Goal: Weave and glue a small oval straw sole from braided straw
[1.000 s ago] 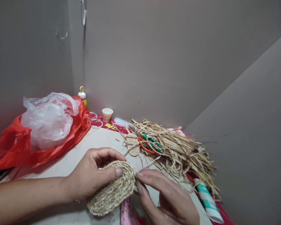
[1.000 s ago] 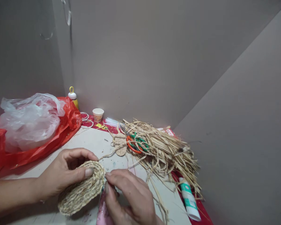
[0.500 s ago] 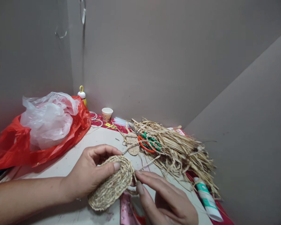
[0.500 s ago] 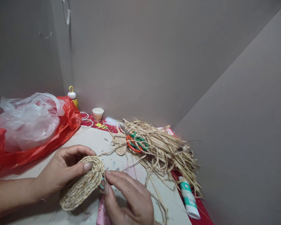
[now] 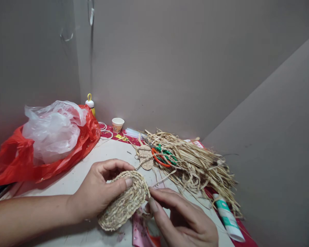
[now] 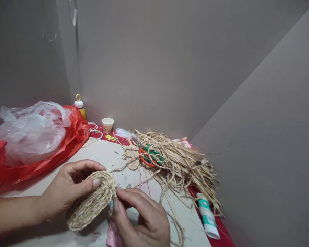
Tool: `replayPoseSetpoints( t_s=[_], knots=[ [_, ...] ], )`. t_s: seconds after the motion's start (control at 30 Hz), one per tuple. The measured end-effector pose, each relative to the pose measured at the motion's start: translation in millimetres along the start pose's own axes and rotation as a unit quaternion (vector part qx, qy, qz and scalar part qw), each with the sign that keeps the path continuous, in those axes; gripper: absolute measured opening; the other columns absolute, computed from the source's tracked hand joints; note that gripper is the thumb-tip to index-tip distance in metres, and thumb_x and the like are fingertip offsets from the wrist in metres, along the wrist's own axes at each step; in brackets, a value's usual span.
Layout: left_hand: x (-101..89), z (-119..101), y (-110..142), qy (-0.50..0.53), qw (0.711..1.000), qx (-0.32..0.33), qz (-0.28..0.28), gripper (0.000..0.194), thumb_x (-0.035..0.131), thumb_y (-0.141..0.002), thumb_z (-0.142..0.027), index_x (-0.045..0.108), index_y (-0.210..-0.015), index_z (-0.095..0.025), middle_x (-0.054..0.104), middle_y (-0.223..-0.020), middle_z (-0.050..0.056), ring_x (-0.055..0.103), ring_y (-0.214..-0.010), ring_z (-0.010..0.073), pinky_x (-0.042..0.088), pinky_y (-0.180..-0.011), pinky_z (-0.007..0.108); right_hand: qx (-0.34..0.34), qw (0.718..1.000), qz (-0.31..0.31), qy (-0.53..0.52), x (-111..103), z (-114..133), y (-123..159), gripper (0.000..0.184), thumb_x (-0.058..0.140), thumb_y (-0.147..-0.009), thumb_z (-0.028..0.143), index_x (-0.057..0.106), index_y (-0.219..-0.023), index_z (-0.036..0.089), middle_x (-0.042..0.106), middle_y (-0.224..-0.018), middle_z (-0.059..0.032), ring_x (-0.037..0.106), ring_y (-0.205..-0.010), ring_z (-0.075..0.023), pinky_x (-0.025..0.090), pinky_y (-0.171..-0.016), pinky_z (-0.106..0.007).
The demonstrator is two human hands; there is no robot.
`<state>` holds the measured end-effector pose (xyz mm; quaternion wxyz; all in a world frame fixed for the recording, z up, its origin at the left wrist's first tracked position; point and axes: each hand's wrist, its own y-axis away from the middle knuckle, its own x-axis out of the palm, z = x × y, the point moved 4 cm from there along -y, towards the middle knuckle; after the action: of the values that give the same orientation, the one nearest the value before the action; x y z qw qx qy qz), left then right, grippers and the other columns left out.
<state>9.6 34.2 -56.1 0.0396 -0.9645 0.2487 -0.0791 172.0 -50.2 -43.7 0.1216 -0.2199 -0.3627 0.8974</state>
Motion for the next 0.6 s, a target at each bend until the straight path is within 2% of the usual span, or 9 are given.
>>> replayPoseSetpoints(
  t_s=[0.1,0.27,0.37,0.47,0.6],
  knots=[
    [-0.5,-1.1,0.6,-0.003,1.000,0.002,-0.006,0.013,0.071,-0.077,-0.021,0.070,-0.090,-0.020,0.067,-0.076,-0.002,0.057,-0.066,0.0089,0.046,-0.062,0.018,0.008,1.000,0.005,0.011,-0.8,-0.7,3.1,0.037,0.065,-0.075,0.000,0.072,-0.102,0.024,0.077,-0.084,-0.0014,0.073,-0.071,-0.0144,0.059,-0.065,-0.020],
    [-3.1,2.7,1.8,0.001,1.000,0.002,-0.026,0.014,0.071,-0.078,-0.022,0.069,-0.092,-0.020,0.067,-0.078,-0.001,0.058,-0.068,0.0107,0.048,-0.064,0.021,-0.027,0.998,0.006,0.054,4.7,-1.1,8.7,0.048,0.068,-0.073,0.000,0.069,-0.115,0.024,0.078,-0.092,-0.0051,0.075,-0.072,-0.0178,0.062,-0.065,-0.022],
    [-3.1,5.5,2.2,0.008,0.999,-0.001,-0.035,0.016,0.071,-0.078,-0.024,0.068,-0.094,-0.019,0.068,-0.078,0.000,0.059,-0.070,0.0120,0.048,-0.065,0.022,-0.030,0.996,-0.020,0.081,9.1,-2.6,13.9,0.048,0.068,-0.074,0.002,0.069,-0.117,0.025,0.078,-0.096,-0.0060,0.075,-0.070,-0.0190,0.063,-0.064,-0.024],
    [-1.8,5.6,3.1,0.022,0.998,-0.004,-0.051,0.017,0.071,-0.078,-0.023,0.067,-0.093,-0.019,0.067,-0.077,0.000,0.059,-0.069,0.0122,0.048,-0.063,0.021,-0.009,0.995,-0.056,0.079,12.2,-7.3,19.2,0.044,0.069,-0.076,0.006,0.070,-0.116,0.026,0.079,-0.094,-0.0048,0.074,-0.065,-0.0187,0.064,-0.065,-0.026],
    [-1.0,3.4,4.8,0.011,0.998,0.008,-0.066,0.015,0.071,-0.078,-0.022,0.066,-0.092,-0.019,0.066,-0.076,-0.001,0.058,-0.069,0.0119,0.047,-0.061,0.020,0.030,0.997,-0.066,0.037,15.9,-15.7,23.0,0.040,0.071,-0.076,0.008,0.069,-0.112,0.023,0.079,-0.086,-0.0048,0.075,-0.064,-0.0189,0.063,-0.063,-0.024]
  ],
)
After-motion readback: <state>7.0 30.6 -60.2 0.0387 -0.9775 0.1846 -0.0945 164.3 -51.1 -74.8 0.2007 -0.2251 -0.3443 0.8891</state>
